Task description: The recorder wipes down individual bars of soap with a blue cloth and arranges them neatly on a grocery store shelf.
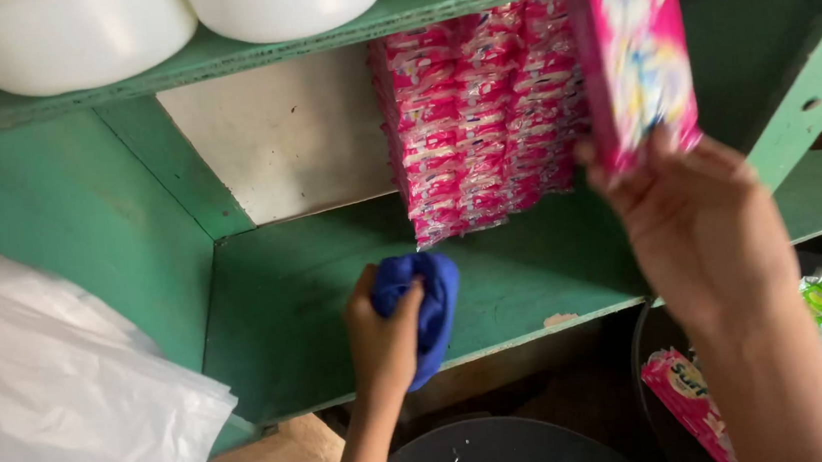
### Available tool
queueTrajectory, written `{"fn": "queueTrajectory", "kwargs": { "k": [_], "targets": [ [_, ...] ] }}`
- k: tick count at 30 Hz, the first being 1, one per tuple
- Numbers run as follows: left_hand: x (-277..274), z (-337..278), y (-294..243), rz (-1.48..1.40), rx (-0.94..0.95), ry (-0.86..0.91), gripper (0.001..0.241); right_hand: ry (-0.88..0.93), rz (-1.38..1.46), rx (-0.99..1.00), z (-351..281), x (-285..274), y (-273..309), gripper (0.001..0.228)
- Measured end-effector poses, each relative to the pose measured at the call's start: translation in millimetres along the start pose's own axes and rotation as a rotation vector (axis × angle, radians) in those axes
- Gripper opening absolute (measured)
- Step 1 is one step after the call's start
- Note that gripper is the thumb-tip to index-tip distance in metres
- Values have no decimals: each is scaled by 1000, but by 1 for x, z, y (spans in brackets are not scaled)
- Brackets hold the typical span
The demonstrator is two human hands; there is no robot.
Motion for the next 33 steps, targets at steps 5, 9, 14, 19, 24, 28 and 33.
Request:
{"fn": "queueTrajectory", "kwargs": {
  "k": [5,9,14,19,24,28,33],
  "targets": [
    [-1,6,26,-215,-208,-168,26,-51,56,-95,34,23,12,31],
    [-5,7,3,-51,-66,-90,17,-67,78,-108,60,28,5,25],
    [-4,7,6,-85,-60,-82,15,-97,70,-178,68,28,3,21],
    [-4,5,8,-128,-78,-89,10,9,219,-197,116,-17,4,25],
    [-4,5,9,-132,-88,-81,14,46,86,-303,131,-18,16,12],
    [-4,6,11,-105,-81,-93,17,-13,50,-205,90,28,14,15],
    [-3,4,11,-95,-92,-102,17,-6,33,-227,70,27,9,17]
  ]
}}
Point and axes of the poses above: each hand's wrist, its own z-axis towards the middle knuckle, its own x-axis out of the palm, y = z × x, the point moved 1 cm from there along z, towards the middle knuckle, and after that the axes turned 10 degrees about -y, right-handed, at the moved point
